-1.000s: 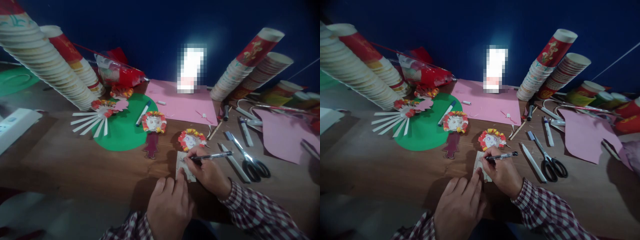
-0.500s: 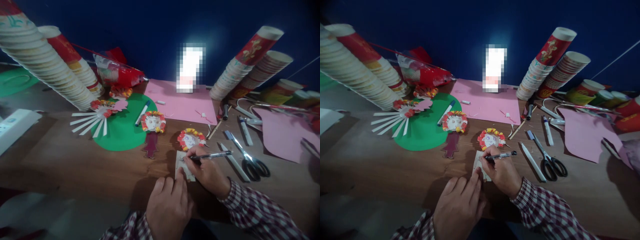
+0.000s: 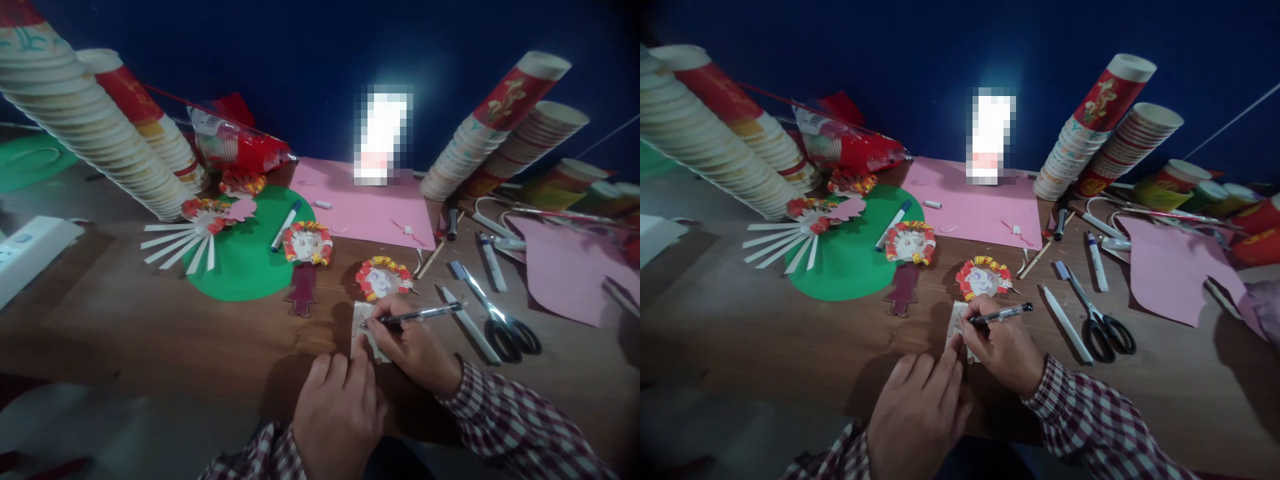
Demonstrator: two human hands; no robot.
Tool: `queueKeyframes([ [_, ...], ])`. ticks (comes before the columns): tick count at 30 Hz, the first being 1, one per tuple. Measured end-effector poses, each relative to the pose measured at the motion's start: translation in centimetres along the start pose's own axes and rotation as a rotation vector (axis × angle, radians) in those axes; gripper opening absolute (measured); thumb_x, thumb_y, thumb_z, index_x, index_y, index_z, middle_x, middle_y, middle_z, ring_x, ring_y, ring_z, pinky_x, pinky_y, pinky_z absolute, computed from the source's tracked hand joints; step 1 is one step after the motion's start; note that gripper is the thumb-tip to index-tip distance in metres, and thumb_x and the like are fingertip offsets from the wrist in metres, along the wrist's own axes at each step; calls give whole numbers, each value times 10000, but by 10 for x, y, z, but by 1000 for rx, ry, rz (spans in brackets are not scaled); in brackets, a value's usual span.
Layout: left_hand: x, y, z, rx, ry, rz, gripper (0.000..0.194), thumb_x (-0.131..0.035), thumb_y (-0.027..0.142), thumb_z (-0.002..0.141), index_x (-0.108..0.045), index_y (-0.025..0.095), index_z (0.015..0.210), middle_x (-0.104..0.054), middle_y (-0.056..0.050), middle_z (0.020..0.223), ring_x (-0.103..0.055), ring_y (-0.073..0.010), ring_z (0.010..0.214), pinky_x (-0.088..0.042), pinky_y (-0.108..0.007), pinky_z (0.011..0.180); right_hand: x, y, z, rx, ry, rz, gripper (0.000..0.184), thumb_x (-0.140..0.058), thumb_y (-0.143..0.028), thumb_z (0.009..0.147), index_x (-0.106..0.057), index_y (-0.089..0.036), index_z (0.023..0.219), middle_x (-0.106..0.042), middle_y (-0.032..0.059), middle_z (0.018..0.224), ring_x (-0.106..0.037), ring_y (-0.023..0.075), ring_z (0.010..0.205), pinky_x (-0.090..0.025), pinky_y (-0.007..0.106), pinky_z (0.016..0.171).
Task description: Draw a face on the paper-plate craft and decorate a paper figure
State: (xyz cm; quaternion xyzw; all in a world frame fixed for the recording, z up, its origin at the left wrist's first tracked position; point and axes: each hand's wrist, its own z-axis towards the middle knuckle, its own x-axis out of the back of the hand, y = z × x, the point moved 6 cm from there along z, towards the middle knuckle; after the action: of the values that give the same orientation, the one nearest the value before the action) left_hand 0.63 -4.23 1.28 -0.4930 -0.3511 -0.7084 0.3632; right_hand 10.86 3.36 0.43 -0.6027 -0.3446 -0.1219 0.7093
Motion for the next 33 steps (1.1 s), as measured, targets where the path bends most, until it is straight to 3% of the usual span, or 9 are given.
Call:
queueKeyframes([
  [33, 0, 1, -1, 9, -27, 9, 378, -529, 328, 815, -628, 95, 1096, -597, -70, 1202, -481, -198, 789, -367, -374, 768, 2, 3, 2, -34, 51, 2, 79, -474, -275, 885, -485, -214, 836, -560, -3, 706, -532, 136, 622, -433, 249, 562],
])
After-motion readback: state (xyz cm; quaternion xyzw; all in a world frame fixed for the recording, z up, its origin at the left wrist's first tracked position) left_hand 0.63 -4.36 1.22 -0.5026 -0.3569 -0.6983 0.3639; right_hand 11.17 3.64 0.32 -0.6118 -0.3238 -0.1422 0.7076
